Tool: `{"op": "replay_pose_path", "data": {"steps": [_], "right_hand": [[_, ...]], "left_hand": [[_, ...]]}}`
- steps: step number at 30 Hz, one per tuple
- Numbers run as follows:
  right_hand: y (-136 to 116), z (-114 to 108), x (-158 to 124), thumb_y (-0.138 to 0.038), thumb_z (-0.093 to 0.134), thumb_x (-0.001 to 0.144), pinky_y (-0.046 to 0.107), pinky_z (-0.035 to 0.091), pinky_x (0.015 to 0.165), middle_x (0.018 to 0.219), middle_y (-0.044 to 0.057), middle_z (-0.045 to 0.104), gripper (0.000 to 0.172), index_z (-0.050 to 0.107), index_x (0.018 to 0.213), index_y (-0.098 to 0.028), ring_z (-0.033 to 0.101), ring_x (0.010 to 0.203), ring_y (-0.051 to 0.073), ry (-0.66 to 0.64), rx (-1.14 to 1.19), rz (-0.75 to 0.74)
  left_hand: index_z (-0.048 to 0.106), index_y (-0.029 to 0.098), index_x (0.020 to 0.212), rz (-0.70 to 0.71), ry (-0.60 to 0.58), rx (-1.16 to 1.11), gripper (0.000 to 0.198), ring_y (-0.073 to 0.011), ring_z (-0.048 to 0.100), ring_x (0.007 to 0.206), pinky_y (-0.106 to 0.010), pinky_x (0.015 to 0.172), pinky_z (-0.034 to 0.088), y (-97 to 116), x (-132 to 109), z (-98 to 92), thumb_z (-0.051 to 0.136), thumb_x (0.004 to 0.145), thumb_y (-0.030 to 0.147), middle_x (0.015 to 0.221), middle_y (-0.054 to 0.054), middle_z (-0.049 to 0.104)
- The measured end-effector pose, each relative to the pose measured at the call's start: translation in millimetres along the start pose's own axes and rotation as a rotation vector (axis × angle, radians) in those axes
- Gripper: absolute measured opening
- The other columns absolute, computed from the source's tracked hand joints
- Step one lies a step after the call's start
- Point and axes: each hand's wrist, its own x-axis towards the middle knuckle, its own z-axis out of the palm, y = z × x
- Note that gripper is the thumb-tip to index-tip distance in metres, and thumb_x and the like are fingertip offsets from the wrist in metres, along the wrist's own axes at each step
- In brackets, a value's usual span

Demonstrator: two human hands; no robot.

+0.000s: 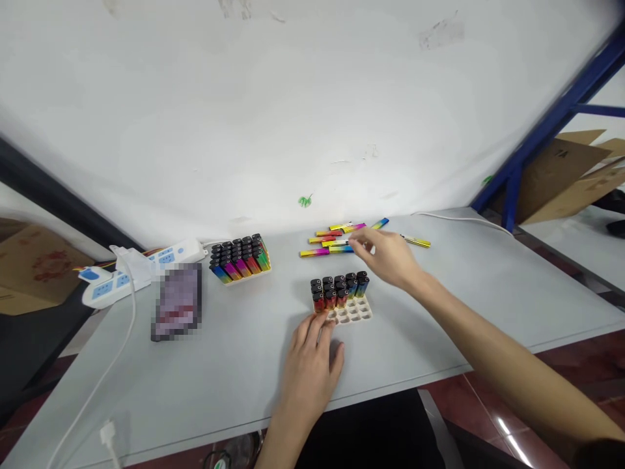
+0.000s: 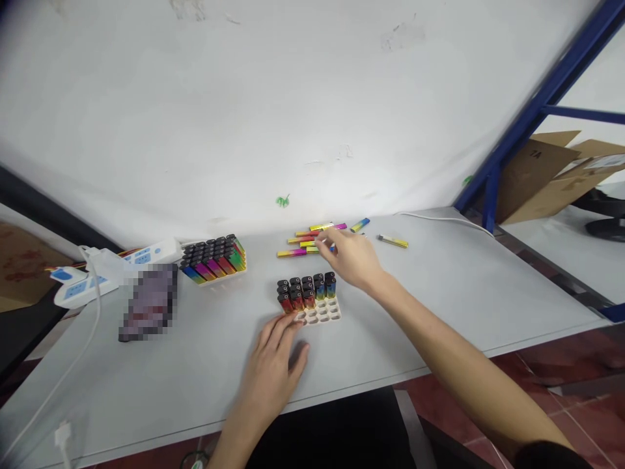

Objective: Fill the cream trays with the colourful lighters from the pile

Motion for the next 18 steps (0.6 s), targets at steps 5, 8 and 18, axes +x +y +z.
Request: {"op": "replay_pose_path", "data": {"steps": [5,8,18], "right_hand": [[25,26,63,-0.032,0.049,0.095,0.033,0.044,0.073,0.097,0.006,0.072,0.024,0.07,0.099,-0.021,0.058,0.097,0.025,-0.21,-0.085,-0.099],[32,47,93,-0.03,0.046,0.096,0.038,0.043,0.083,0.107,0.012,0.069,0.03,0.072,0.104,-0.018,0.052,0.105,0.03,-0.329,-0.17,-0.151],[35,90,126,-0.035,0.05,0.092,0.045,0.035,0.091,0.117,0.02,0.06,0.034,0.078,0.099,-0.017,0.04,0.113,0.037,-0.562,-0.369,-0.181]], "left_hand": [[0.057,0.017,0.123,0.003,-0.005,0.007,0.032,-0.0292,0.053,0.126,-0.047,0.101,0.051,0,1,0.6,0.054,0.093,0.027,0.134,-0.009,0.06],[0.057,0.016,0.123,0.006,-0.008,0.009,0.032,-0.0293,0.053,0.125,-0.047,0.101,0.052,0,1,0.8,0.054,0.093,0.027,0.133,-0.009,0.061],[0.056,0.016,0.124,0.006,-0.013,-0.022,0.033,-0.029,0.052,0.127,-0.046,0.101,0.052,1,1,-2.5,0.054,0.093,0.025,0.135,-0.01,0.059]]}}
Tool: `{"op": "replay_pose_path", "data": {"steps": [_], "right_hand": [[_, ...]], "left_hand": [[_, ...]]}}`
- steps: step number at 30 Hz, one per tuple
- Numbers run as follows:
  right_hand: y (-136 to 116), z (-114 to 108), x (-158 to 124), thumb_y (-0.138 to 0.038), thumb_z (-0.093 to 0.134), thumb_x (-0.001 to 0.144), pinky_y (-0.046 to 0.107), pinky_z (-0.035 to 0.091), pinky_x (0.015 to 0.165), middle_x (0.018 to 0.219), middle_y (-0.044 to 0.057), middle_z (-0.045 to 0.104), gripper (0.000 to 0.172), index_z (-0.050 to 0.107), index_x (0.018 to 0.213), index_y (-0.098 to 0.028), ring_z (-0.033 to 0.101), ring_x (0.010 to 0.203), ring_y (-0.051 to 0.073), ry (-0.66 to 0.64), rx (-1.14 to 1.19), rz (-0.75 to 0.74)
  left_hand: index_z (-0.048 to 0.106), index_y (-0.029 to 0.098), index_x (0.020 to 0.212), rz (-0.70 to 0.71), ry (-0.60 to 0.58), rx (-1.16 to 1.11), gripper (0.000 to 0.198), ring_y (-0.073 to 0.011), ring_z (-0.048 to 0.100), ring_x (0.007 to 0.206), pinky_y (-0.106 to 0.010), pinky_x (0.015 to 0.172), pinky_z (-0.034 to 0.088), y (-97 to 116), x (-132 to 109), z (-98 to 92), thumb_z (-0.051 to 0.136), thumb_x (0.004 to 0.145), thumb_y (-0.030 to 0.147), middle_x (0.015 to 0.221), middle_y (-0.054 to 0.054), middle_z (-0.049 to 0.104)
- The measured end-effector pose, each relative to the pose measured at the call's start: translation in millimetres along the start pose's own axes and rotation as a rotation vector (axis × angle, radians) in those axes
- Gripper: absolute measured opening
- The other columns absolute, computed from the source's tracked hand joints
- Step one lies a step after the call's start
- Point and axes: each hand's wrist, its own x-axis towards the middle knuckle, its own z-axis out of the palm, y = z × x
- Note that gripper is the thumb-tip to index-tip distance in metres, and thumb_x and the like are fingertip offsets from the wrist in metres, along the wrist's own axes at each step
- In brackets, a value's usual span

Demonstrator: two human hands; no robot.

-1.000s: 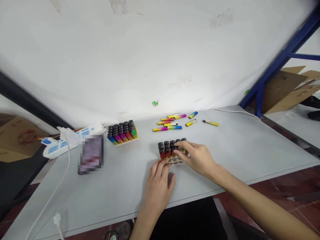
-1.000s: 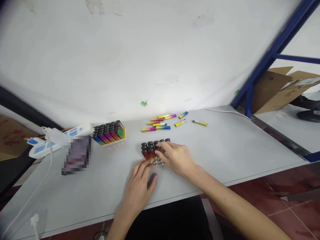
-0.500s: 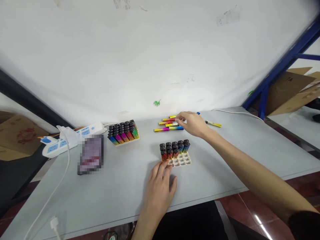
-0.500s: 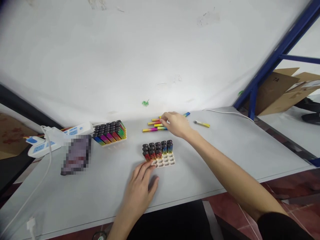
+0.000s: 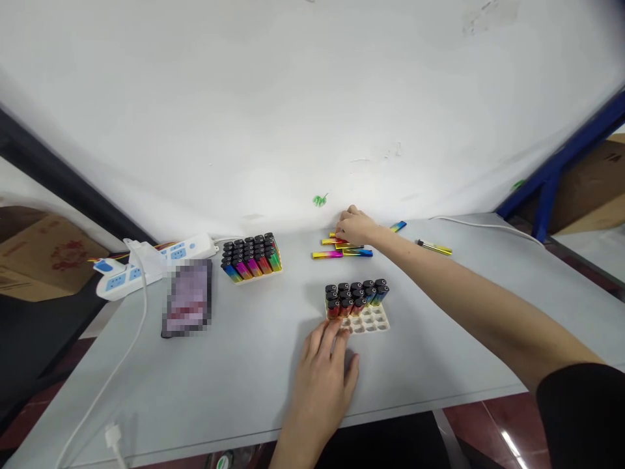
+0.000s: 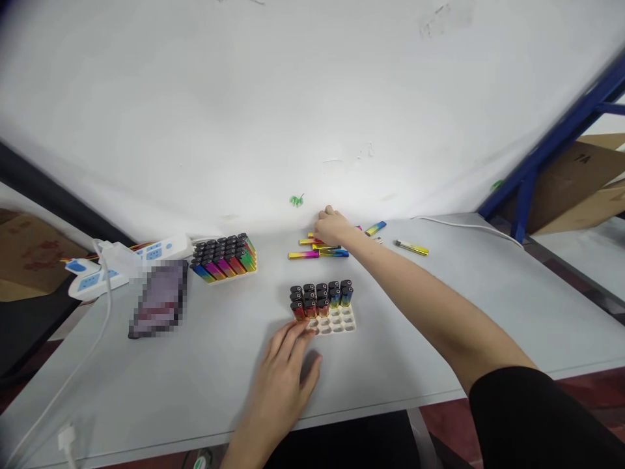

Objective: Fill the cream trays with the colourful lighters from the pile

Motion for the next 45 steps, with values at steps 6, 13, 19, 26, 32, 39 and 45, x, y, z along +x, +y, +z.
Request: {"op": "replay_pose_path", "data": {"steps": [6,13,19,26,32,39,45], "right_hand": [[-1,4,5,-0.037,0.056,0.089,0.044,0.036,0.088,0.112,0.019,0.064,0.029,0.076,0.094,-0.016,0.039,0.115,0.038,0.005,0.091,0.058],[1,6,4,-0.029,0.066,0.085,0.039,0.04,0.086,0.09,0.013,0.072,0.02,0.072,0.101,-0.019,0.043,0.112,0.033,0.05,0.187,0.006],[0,9,-16,-0.029,0.048,0.096,0.038,0.042,0.09,0.109,0.013,0.064,0.028,0.064,0.114,-0.016,0.051,0.103,0.027,0.337,0.288,0.02],[8,13,-78,-0.021,0.051,0.085,0.036,0.047,0.087,0.11,0.01,0.052,0.035,0.061,0.119,-0.018,0.06,0.084,0.02,0.492,0.514,0.238],[13,37,-132,-0.03,0.065,0.079,0.036,0.048,0.079,0.093,0.007,0.068,0.033,0.063,0.109,-0.017,0.061,0.083,0.02,0.573,1.097,0.398],[-3,67,-150,-0.051,0.062,0.08,0.028,0.047,0.061,0.076,0.0,0.063,0.031,0.056,0.085,-0.02,0.059,0.068,0.015,0.617,1.566,0.486],[-19,60,-161,-0.051,0.053,0.086,0.023,0.033,0.039,0.058,-0.01,0.046,0.027,0.045,0.094,-0.026,0.041,0.04,0.009,0.565,1.596,0.48]], "left_hand": [[0.055,0.016,0.124,0.007,0.007,-0.01,0.033,-0.0288,0.052,0.127,-0.046,0.101,0.052,-1,-1,0.9,0.054,0.093,0.025,0.134,-0.01,0.06],[0.056,0.016,0.123,-0.004,0.007,-0.001,0.032,-0.0292,0.053,0.126,-0.047,0.1,0.052,0,0,0.8,0.055,0.092,0.023,0.132,-0.01,0.06],[0.056,0.016,0.122,0.0,0.001,0.012,0.031,-0.0294,0.053,0.125,-0.048,0.101,0.052,0,0,0.4,0.055,0.092,0.023,0.133,-0.01,0.061],[0.057,0.019,0.122,-0.014,0.016,-0.002,0.031,-0.0292,0.054,0.125,-0.049,0.1,0.053,0,0,1.5,0.055,0.091,0.023,0.133,-0.008,0.061],[0.055,0.018,0.124,-0.018,0.021,-0.016,0.032,-0.0275,0.052,0.127,-0.048,0.102,0.051,-2,-1,2.8,0.054,0.093,0.024,0.133,-0.008,0.06],[0.055,0.018,0.125,-0.011,0.033,-0.006,0.033,-0.0268,0.052,0.126,-0.048,0.102,0.05,-2,-1,3.3,0.054,0.093,0.024,0.133,-0.009,0.06],[0.057,0.02,0.123,-0.022,0.045,-0.009,0.03,-0.0268,0.053,0.125,-0.048,0.102,0.05,-3,0,1.9,0.054,0.092,0.024,0.132,-0.008,0.061]]}}
